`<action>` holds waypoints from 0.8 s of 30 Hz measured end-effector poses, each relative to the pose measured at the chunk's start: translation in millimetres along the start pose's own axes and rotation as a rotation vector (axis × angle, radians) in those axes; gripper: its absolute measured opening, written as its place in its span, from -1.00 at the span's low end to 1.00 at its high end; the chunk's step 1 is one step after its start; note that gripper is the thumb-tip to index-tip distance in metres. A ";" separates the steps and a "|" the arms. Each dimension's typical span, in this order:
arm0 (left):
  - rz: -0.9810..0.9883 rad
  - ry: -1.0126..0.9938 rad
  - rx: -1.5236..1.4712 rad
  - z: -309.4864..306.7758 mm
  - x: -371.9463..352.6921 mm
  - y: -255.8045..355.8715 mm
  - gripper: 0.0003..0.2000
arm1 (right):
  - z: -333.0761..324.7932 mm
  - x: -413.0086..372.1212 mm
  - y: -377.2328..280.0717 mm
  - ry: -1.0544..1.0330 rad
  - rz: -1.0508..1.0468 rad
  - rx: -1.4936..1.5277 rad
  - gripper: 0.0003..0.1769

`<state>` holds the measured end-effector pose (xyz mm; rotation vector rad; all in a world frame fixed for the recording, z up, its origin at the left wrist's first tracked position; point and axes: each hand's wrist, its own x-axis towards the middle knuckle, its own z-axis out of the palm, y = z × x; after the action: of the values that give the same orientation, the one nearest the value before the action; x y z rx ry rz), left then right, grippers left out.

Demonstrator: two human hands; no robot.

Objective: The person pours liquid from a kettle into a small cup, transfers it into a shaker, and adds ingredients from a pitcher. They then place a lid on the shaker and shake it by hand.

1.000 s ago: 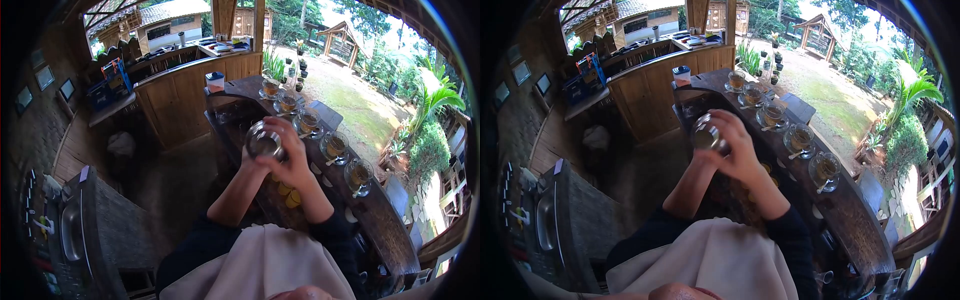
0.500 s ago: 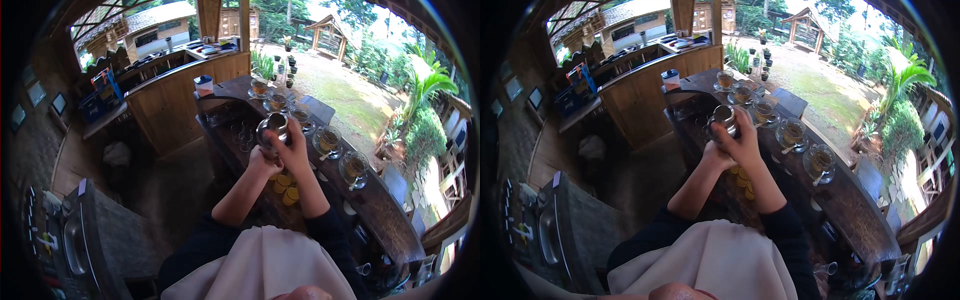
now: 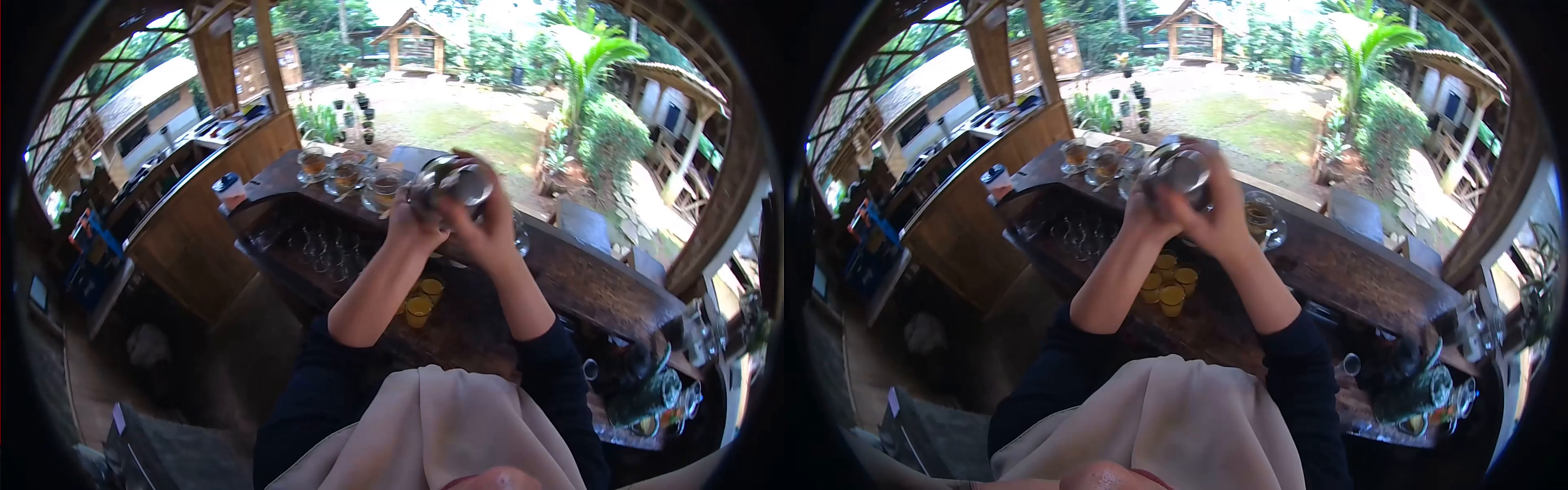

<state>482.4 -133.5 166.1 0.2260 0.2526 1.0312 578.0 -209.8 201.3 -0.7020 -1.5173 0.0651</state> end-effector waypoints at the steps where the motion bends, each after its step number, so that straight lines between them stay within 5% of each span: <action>1: -0.061 -0.130 -0.145 8.8 5.1 -14.3 -0.50 | -11.3 2.2 -9.3 0.040 -0.080 -0.016 -0.55; 2: -0.092 -0.149 -0.142 12.6 6.2 -19.1 -0.50 | -26.0 5.2 -23.4 0.082 -0.166 -0.035 -0.55; 4: -0.418 -0.631 -0.083 36.0 -28.1 -20.8 -0.46 | -53.4 1.9 -72.1 -0.083 -0.581 -0.227 -0.57; 5: -0.339 -0.596 0.154 50.1 -37.9 -23.1 -0.36 | -72.5 -4.7 -113.0 -0.276 -0.603 -0.477 -0.60; 7: -0.262 -0.958 -0.001 53.0 -38.3 -50.2 -0.32 | -44.8 -8.6 -102.5 0.147 -1.287 -0.171 -0.60; 8: -0.134 -1.144 0.039 57.8 -39.2 -61.8 -0.32 | -61.7 -9.9 -100.9 0.138 -1.299 -0.217 -0.60; 10: -0.295 -0.817 0.134 74.3 -18.4 -72.3 -0.34 | -103.4 -11.2 -101.7 -0.105 -1.102 -0.416 -0.55; 11: -0.454 -0.828 0.185 90.5 -8.8 -69.8 -0.67 | -114.1 -5.5 -96.7 -0.069 -0.879 -0.485 -0.53; 12: -0.548 -0.992 0.065 91.1 9.0 -85.9 -0.67 | -125.9 1.0 -89.3 -0.026 -0.654 -0.545 -0.50; 14: -0.514 -0.362 0.148 104.7 20.6 -126.8 -0.66 | -140.6 1.5 -65.9 0.275 -0.053 -0.343 -0.43; 16: -0.592 -0.294 0.234 125.0 12.3 -143.0 -0.63 | -147.9 0.0 -105.1 0.293 -0.218 -0.499 -0.43; 18: -0.627 -1.119 0.125 144.7 -37.6 -138.4 -0.58 | -139.1 -3.2 -156.4 0.204 -0.640 -0.776 -0.48; 19: -0.659 -1.059 0.161 154.9 -58.3 -135.4 -0.57 | -125.1 -17.0 -185.1 0.128 -0.755 -0.838 -0.47; 20: -0.687 -1.000 0.202 160.6 -71.3 -134.9 -0.55 | -116.9 -12.8 -182.5 0.148 -1.152 -0.789 -0.40; 22: -0.312 -1.606 -0.039 166.8 -77.5 -144.7 -0.56 | -128.3 -18.3 -183.6 0.136 -1.177 -0.870 -0.40; 24: -0.686 -1.234 0.166 184.8 -63.4 -154.0 -0.57 | -140.9 -22.9 -182.2 0.117 -1.229 -0.949 -0.40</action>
<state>634.4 -276.9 301.1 0.8106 -0.6767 0.0671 636.1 -420.2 278.3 -0.3468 -1.5941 -1.6618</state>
